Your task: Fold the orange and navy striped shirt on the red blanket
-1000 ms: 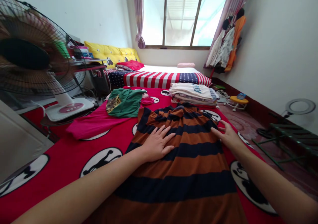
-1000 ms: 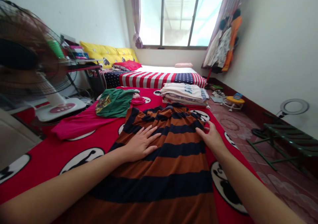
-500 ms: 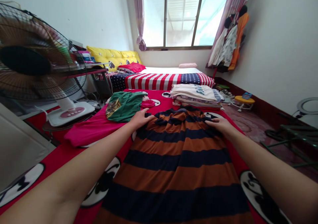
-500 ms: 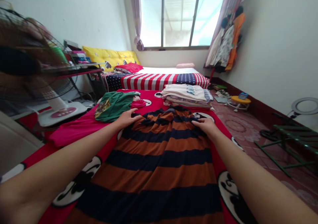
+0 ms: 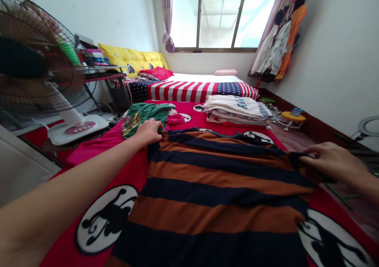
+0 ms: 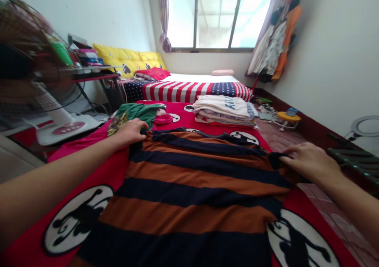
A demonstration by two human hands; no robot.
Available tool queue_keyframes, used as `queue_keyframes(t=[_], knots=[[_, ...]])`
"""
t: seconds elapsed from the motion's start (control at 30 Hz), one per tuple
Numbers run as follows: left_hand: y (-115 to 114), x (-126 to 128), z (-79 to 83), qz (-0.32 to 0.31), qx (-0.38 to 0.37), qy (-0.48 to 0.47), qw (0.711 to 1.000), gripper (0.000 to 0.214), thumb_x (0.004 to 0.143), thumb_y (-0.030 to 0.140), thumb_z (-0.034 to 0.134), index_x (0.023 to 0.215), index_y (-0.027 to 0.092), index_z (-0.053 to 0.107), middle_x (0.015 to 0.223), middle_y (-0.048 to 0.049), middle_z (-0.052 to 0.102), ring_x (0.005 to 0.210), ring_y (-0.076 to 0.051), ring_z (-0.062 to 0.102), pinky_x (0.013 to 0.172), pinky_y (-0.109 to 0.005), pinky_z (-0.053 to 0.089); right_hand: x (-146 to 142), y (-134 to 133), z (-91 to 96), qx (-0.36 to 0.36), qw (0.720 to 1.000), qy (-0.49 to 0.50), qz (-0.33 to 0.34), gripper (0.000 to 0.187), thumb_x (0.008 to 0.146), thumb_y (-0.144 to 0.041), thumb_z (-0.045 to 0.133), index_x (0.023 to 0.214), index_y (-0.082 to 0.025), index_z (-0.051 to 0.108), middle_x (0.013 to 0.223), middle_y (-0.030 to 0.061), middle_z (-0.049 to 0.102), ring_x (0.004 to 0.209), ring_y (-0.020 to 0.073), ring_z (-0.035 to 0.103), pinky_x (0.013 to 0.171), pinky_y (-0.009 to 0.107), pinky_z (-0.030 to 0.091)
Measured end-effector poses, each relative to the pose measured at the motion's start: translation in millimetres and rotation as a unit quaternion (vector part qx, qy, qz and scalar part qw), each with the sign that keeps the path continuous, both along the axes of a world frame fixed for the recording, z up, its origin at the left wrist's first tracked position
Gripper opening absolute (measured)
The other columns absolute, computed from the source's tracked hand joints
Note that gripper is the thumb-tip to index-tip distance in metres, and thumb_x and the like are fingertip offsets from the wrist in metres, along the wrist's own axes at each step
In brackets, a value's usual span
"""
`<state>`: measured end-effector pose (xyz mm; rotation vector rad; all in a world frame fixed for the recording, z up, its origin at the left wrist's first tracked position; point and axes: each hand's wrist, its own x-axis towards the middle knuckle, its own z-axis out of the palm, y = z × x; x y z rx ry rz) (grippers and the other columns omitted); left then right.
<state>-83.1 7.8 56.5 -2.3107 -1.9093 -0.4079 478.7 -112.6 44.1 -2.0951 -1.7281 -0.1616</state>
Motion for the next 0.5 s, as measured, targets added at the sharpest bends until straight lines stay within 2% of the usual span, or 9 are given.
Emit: queue_keyframes(t=[0.07,0.13,0.2,0.27,0.3,0.33,0.4,0.47,0.5], knots=[[4,23,-1.6,-0.016,0.031,-0.010,0.999,0.037,0.073,0.024,0.065,0.109,0.022,0.069,0.119,-0.0099,0.062,0.110,-0.031,0.056,0.094,-0.040,0.045,-32,12,8.6,-0.004,0.999,-0.031,-0.032,0.015,0.072,-0.034,0.066,0.080,-0.023,0.072,0.095,0.0151,0.067,0.089,0.0364,0.063,0.076,0.047,0.048],[10,51,-5.3,-0.036,0.037,-0.030,0.998,0.037,0.081,0.031,0.058,0.117,0.024,0.065,0.123,-0.0072,0.061,0.113,-0.027,0.056,0.097,-0.036,0.044,-71,30,14.2,-0.004,0.999,0.028,-0.029,0.017,0.077,-0.029,0.063,0.091,-0.021,0.069,0.091,0.0102,0.069,0.082,0.0280,0.066,0.075,0.039,0.051],[15,78,-11.5,-0.051,-0.002,-0.065,0.997,0.042,0.083,0.040,0.056,0.120,0.022,0.063,0.123,-0.0082,0.063,0.112,-0.025,0.058,0.096,-0.031,0.045,-105,50,11.4,-0.065,0.990,0.127,-0.018,0.031,0.081,-0.026,0.063,0.111,-0.017,0.062,0.079,0.0074,0.070,0.066,0.0206,0.065,0.060,0.030,0.051],[21,96,-18.8,-0.049,-0.063,-0.104,0.991,0.048,0.077,0.046,0.065,0.117,0.020,0.064,0.118,-0.0104,0.066,0.111,-0.027,0.060,0.093,-0.031,0.046,-129,68,1.0,-0.127,0.970,0.205,-0.010,0.055,0.081,-0.025,0.066,0.131,-0.013,0.046,0.067,0.0042,0.068,0.052,0.0173,0.062,0.046,0.025,0.047],[24,102,-22.0,-0.044,-0.087,-0.117,0.988,0.048,0.072,0.046,0.070,0.112,0.020,0.067,0.114,-0.0104,0.068,0.110,-0.028,0.061,0.091,-0.031,0.047,-136,75,-5.3,-0.150,0.960,0.235,-0.009,0.061,0.079,-0.025,0.068,0.133,-0.012,0.042,0.060,0.0019,0.066,0.046,0.0163,0.059,0.040,0.023,0.044],[26,105,-24.5,-0.038,-0.103,-0.127,0.986,0.045,0.068,0.043,0.074,0.106,0.021,0.069,0.109,-0.0094,0.070,0.107,-0.028,0.062,0.089,-0.031,0.048,-140,80,-11.0,-0.161,0.953,0.256,-0.009,0.060,0.077,-0.024,0.071,0.130,-0.012,0.045,0.054,-0.0008,0.063,0.041,0.0150,0.056,0.035,0.021,0.040],[33,106,-26.4,-0.034,-0.111,-0.146,0.983,0.033,0.064,0.038,0.078,0.091,0.021,0.073,0.096,-0.0068,0.072,0.099,-0.027,0.065,0.083,-0.030,0.050,-142,87,-17.2,-0.166,0.939,0.302,-0.017,0.037,0.074,-0.018,0.072,0.108,-0.013,0.058,0.046,-0.0036,0.058,0.033,0.0118,0.050,0.030,0.017,0.033],[41,103,-23.8,-0.035,-0.106,-0.174,0.978,0.024,0.068,0.037,0.074,0.085,0.019,0.073,0.084,-0.0046,0.073,0.088,-0.023,0.068,0.076,-0.027,0.052,-140,90,-13.8,-0.146,0.923,0.354,-0.033,0.010,0.078,-0.014,0.065,0.087,-0.014,0.060,0.046,-0.0022,0.057,0.033,0.0097,0.050,0.029,0.016,0.033],[45,101,-21.0,-0.035,-0.104,-0.190,0.976,0.023,0.073,0.037,0.070,0.087,0.018,0.073,0.081,-0.0037,0.072,0.082,-0.020,0.068,0.073,-0.026,0.053,-138,92,-8.8,-0.128,0.918,0.373,-0.039,0.003,0.081,-0.013,0.060,0.083,-0.014,0.058,0.050,-0.0005,0.060,0.036,0.0097,0.053,0.031,0.015,0.037]])
